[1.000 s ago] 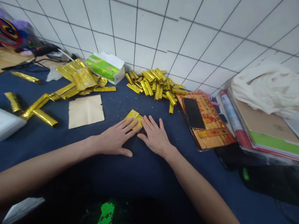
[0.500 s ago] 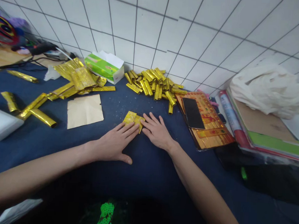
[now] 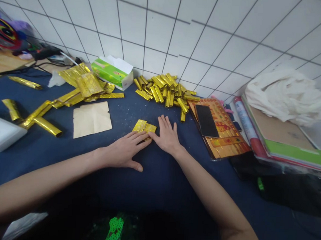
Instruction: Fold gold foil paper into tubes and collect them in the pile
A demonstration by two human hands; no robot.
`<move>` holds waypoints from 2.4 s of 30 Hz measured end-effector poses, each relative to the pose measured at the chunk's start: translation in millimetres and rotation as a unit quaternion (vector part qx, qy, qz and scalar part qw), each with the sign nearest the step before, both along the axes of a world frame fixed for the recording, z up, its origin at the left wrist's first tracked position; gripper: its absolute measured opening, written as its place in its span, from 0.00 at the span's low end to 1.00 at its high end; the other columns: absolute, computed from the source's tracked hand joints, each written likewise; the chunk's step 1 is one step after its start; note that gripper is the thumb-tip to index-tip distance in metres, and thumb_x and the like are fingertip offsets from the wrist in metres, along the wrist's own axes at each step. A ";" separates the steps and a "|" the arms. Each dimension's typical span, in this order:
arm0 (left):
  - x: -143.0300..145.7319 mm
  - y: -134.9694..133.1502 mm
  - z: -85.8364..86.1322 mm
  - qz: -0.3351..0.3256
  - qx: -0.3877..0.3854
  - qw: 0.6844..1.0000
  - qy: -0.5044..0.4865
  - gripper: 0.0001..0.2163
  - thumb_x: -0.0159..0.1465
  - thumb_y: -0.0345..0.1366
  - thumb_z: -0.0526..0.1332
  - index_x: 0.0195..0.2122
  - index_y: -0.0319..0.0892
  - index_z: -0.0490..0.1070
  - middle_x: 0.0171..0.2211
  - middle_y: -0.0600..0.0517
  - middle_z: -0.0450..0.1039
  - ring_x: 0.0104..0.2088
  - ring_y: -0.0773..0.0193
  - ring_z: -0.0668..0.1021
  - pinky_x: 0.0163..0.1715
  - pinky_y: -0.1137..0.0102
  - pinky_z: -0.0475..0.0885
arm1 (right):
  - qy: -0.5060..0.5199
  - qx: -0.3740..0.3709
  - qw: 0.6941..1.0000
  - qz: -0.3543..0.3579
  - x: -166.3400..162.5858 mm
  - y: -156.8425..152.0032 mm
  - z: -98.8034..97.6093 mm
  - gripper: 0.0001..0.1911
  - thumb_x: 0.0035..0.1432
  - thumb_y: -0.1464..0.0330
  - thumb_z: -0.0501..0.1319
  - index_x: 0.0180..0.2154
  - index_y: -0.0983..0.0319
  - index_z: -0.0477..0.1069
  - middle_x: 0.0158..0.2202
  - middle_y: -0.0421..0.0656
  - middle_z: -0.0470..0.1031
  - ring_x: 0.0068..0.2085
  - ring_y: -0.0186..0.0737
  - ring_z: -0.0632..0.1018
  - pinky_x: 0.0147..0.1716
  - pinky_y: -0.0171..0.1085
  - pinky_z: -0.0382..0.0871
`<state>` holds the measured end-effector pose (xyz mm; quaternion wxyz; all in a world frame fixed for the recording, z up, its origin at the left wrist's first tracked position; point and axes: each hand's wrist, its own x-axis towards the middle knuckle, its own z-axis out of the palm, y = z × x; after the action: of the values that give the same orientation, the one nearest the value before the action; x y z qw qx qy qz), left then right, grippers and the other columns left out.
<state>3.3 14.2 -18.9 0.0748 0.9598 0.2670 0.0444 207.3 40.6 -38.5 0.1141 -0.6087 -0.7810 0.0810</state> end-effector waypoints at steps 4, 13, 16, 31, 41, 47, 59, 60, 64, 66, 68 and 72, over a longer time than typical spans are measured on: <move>0.0 0.0 1.1 -0.002 0.003 1.000 -0.001 0.43 0.52 0.65 0.47 0.60 0.35 0.51 0.60 0.37 0.51 0.61 0.49 0.55 0.58 0.58 0.49 | -0.018 -0.005 1.000 -0.001 -0.9 9.8 -3.1 0.36 0.57 0.51 0.45 0.61 0.66 0.47 0.63 0.54 0.47 0.63 0.53 0.49 0.56 0.61 0.43; 1.5 -0.4 -0.3 -0.001 0.003 1.000 -0.001 0.43 0.51 0.65 0.48 0.59 0.35 0.53 0.60 0.38 0.53 0.60 0.48 0.56 0.57 0.57 0.49 | -0.028 -0.032 0.996 -0.074 -8.9 21.2 2.8 0.29 0.60 0.60 0.45 0.60 0.64 0.48 0.64 0.46 0.47 0.64 0.46 0.47 0.58 0.57 0.42; 2.2 -0.3 -0.7 -0.008 0.003 1.000 -0.006 0.43 0.51 0.65 0.47 0.59 0.36 0.53 0.61 0.41 0.52 0.60 0.47 0.55 0.57 0.56 0.49 | -0.024 -0.031 0.996 -0.081 -11.4 21.6 4.3 0.27 0.60 0.62 0.45 0.60 0.63 0.50 0.64 0.46 0.48 0.63 0.46 0.48 0.58 0.58 0.43; 1.8 8.7 11.5 0.006 -0.022 0.998 -0.063 0.31 0.56 0.59 0.49 0.48 0.37 0.69 0.55 0.36 0.58 0.55 0.47 0.63 0.52 0.57 0.59 | -0.069 0.099 0.990 0.074 -8.9 5.4 9.3 0.27 0.58 0.75 0.48 0.59 0.56 0.53 0.65 0.45 0.42 0.64 0.45 0.46 0.57 0.56 0.45; 1.5 7.8 5.1 0.030 -0.043 0.993 -0.105 0.27 0.57 0.56 0.52 0.45 0.39 0.71 0.61 0.38 0.47 0.60 0.43 0.54 0.55 0.53 0.56 | -0.103 0.077 0.982 0.136 -6.6 6.6 8.8 0.22 0.58 0.75 0.49 0.52 0.56 0.65 0.62 0.45 0.54 0.63 0.49 0.52 0.55 0.58 0.48; 2.3 5.2 1.1 0.037 -0.040 0.997 -0.048 0.33 0.56 0.59 0.51 0.54 0.37 0.62 0.59 0.34 0.52 0.60 0.42 0.55 0.55 0.52 0.54 | -0.094 0.066 0.984 0.134 -7.5 6.2 10.4 0.23 0.57 0.76 0.50 0.52 0.57 0.65 0.61 0.48 0.55 0.62 0.48 0.53 0.55 0.57 0.49; 4.8 1.3 -2.7 0.022 0.007 1.000 -0.018 0.41 0.56 0.62 0.45 0.60 0.34 0.50 0.62 0.36 0.47 0.61 0.46 0.52 0.57 0.55 0.49 | -0.097 0.052 0.986 0.125 -8.2 5.7 11.8 0.22 0.57 0.76 0.48 0.53 0.57 0.65 0.62 0.48 0.54 0.63 0.47 0.52 0.56 0.56 0.47; 4.8 1.0 -2.8 0.021 0.009 1.000 -0.015 0.40 0.56 0.62 0.45 0.60 0.33 0.50 0.61 0.37 0.49 0.61 0.46 0.52 0.57 0.55 0.48 | -0.099 0.052 0.986 0.124 -8.1 6.0 11.3 0.23 0.57 0.76 0.48 0.53 0.56 0.65 0.62 0.47 0.54 0.63 0.47 0.52 0.56 0.56 0.47; 4.9 -0.4 -3.1 0.023 0.017 1.000 -0.008 0.40 0.56 0.62 0.44 0.60 0.33 0.50 0.61 0.38 0.50 0.61 0.47 0.52 0.58 0.55 0.47 | -0.096 0.050 0.987 0.119 -7.2 7.0 8.9 0.23 0.57 0.76 0.48 0.53 0.55 0.64 0.62 0.45 0.53 0.63 0.46 0.51 0.56 0.56 0.47; 4.9 -1.0 -2.9 0.023 0.019 1.000 -0.004 0.40 0.56 0.61 0.45 0.60 0.33 0.51 0.61 0.37 0.51 0.61 0.47 0.52 0.58 0.56 0.47 | -0.093 0.048 0.989 0.109 -7.1 7.1 8.6 0.23 0.58 0.75 0.48 0.53 0.54 0.64 0.62 0.45 0.54 0.63 0.46 0.52 0.56 0.56 0.48; 4.4 -1.4 -2.6 0.021 0.020 1.000 -0.002 0.40 0.56 0.61 0.46 0.60 0.33 0.51 0.60 0.37 0.51 0.61 0.47 0.52 0.58 0.56 0.47 | -0.090 0.045 0.990 0.095 -7.1 6.9 8.6 0.22 0.59 0.74 0.47 0.53 0.54 0.64 0.61 0.45 0.56 0.62 0.45 0.54 0.56 0.55 0.49; 1.6 -3.3 -1.9 0.016 0.018 1.000 0.004 0.40 0.56 0.61 0.47 0.60 0.32 0.50 0.61 0.37 0.51 0.62 0.49 0.52 0.58 0.58 0.47 | -0.086 0.044 0.992 0.076 -7.5 6.6 8.8 0.21 0.60 0.72 0.47 0.52 0.54 0.66 0.60 0.45 0.58 0.61 0.45 0.56 0.55 0.54 0.51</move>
<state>4.9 10.8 -20.8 0.0559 0.9567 0.2818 0.0469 199.8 47.2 -29.7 0.0664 -0.5464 -0.8349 0.0022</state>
